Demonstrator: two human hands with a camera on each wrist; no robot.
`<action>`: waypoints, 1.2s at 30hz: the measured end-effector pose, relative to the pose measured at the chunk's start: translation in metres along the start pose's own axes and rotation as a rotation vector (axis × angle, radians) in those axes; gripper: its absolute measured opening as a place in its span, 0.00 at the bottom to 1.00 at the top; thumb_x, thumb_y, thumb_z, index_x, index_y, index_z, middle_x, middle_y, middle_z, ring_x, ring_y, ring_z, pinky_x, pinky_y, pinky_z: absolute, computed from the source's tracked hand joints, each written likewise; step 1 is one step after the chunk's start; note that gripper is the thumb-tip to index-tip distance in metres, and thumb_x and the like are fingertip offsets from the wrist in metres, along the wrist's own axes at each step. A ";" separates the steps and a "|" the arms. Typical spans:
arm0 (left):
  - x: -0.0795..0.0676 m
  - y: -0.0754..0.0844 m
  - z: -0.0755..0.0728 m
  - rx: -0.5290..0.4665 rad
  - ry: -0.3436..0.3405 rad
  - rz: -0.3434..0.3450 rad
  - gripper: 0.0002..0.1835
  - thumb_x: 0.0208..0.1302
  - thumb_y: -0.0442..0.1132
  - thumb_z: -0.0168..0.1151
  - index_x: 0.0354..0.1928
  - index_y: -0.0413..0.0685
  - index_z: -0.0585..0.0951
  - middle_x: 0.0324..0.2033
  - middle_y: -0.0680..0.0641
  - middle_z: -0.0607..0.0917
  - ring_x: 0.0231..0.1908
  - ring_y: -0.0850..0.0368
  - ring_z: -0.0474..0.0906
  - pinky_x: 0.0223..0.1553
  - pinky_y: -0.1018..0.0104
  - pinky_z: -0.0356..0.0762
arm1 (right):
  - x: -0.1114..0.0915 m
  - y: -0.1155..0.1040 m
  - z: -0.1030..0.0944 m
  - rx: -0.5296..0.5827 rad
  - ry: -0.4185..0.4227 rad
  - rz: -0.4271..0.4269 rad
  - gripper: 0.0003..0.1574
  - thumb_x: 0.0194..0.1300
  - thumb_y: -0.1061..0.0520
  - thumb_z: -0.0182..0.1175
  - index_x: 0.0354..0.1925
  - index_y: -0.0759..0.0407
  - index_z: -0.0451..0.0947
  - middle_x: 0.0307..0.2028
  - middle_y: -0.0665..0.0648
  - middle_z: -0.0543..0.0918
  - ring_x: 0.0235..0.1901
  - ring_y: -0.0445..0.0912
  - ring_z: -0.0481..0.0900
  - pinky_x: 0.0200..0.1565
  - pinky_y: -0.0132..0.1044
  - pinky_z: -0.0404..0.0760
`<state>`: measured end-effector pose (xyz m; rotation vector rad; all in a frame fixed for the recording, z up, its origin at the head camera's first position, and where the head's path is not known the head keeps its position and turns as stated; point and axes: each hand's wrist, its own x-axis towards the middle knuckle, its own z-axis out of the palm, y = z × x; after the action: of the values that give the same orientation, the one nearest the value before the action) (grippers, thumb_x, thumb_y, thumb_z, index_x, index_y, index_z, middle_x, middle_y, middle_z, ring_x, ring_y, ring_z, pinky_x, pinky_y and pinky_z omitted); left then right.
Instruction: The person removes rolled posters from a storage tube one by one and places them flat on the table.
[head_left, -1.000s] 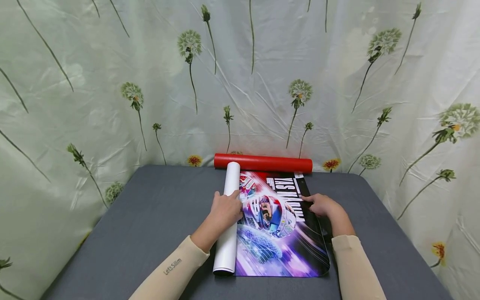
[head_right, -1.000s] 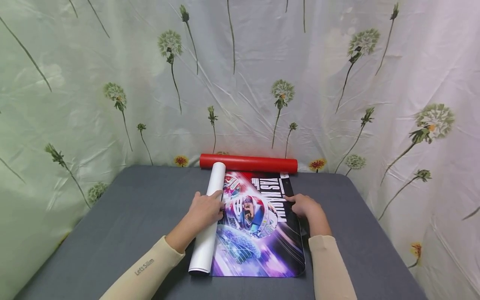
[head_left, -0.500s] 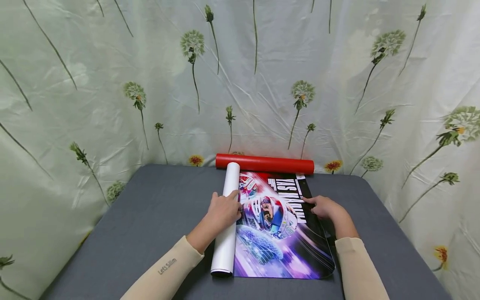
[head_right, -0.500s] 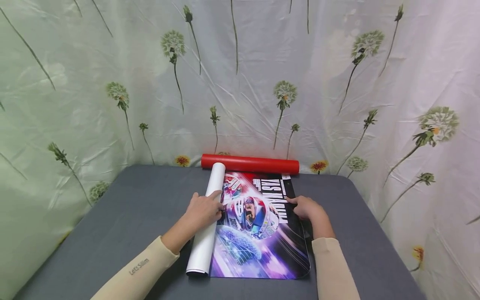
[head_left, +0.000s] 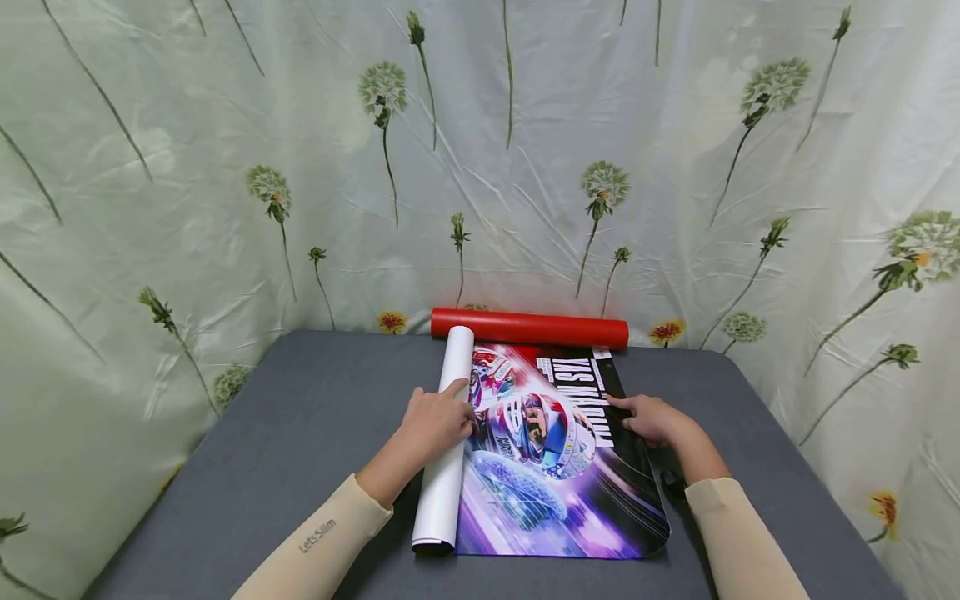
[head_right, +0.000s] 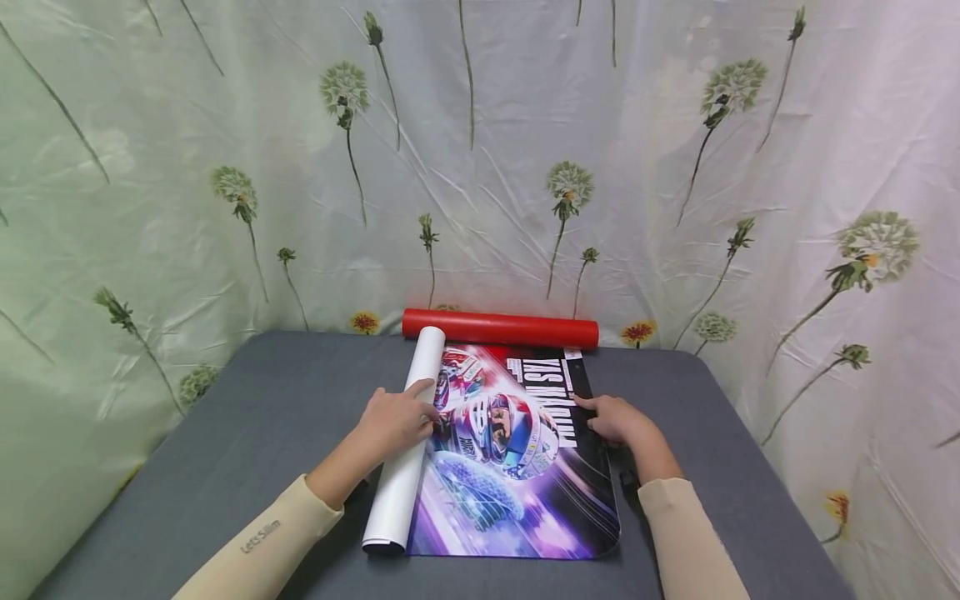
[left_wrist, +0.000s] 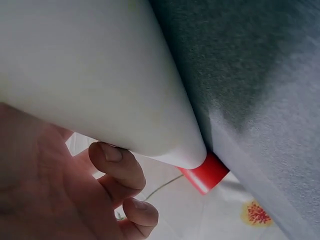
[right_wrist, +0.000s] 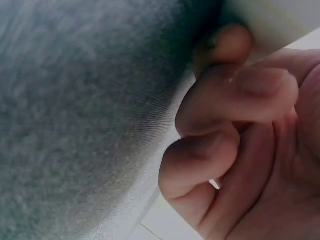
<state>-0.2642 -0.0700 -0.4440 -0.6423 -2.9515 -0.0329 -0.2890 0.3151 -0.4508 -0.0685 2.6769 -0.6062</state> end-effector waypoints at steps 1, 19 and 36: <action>-0.001 -0.001 -0.001 -0.004 0.001 0.000 0.08 0.70 0.46 0.67 0.42 0.66 0.94 0.74 0.51 0.77 0.21 0.52 0.70 0.33 0.58 0.55 | 0.000 0.000 0.000 -0.002 0.001 0.001 0.37 0.77 0.62 0.55 0.80 0.51 0.64 0.58 0.79 0.75 0.15 0.44 0.67 0.23 0.35 0.73; -0.006 -0.004 -0.002 -0.006 0.010 -0.020 0.08 0.69 0.47 0.68 0.44 0.66 0.94 0.74 0.51 0.78 0.25 0.51 0.75 0.34 0.57 0.60 | -0.003 0.004 0.000 -0.025 0.005 0.002 0.37 0.77 0.62 0.55 0.80 0.53 0.64 0.58 0.79 0.75 0.15 0.44 0.66 0.24 0.36 0.73; -0.006 -0.009 -0.001 -0.007 0.007 -0.029 0.07 0.67 0.51 0.73 0.44 0.64 0.92 0.74 0.50 0.77 0.27 0.51 0.78 0.34 0.58 0.62 | -0.005 0.007 -0.003 0.005 0.006 0.034 0.37 0.77 0.63 0.55 0.80 0.54 0.63 0.57 0.79 0.74 0.16 0.43 0.63 0.26 0.36 0.71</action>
<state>-0.2624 -0.0806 -0.4442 -0.5987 -2.9554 -0.0474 -0.2854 0.3231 -0.4496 -0.0202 2.6762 -0.6040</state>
